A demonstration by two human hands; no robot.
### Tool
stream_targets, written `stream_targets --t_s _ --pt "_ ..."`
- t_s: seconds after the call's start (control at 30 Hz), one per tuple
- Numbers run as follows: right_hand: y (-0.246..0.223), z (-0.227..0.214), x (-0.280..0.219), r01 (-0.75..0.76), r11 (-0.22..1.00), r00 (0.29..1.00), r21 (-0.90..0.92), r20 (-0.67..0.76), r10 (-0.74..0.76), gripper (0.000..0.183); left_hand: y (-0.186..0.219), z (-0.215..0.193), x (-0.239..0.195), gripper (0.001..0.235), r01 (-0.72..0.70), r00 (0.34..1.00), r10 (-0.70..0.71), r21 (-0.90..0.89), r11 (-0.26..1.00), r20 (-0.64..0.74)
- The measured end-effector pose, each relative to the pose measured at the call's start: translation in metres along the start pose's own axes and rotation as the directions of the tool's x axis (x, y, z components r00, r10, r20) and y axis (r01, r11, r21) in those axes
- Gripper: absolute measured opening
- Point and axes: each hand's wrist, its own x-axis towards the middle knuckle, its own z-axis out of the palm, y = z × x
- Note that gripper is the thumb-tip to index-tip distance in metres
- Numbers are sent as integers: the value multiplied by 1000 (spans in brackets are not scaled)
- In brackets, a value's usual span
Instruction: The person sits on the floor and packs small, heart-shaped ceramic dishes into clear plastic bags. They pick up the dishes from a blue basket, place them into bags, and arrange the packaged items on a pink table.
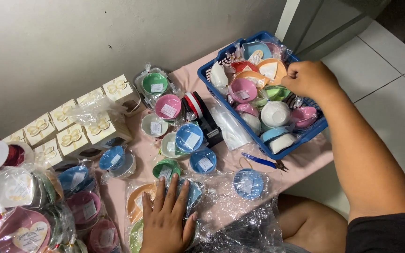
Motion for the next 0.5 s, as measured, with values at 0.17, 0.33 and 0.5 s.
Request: stream_targets --t_s 0.17,0.33,0.5 --pt "-6 -32 -2 125 991 979 56 -170 -114 42 0 0 0 85 -2 1000 2 48 999 -4" --pt "-47 -44 16 199 963 979 184 -69 -190 80 1 0 2 87 4 1000 -3 73 997 -19" --pt "-65 -6 50 273 962 958 17 86 -273 94 1 -3 4 89 16 1000 -14 104 995 -14"
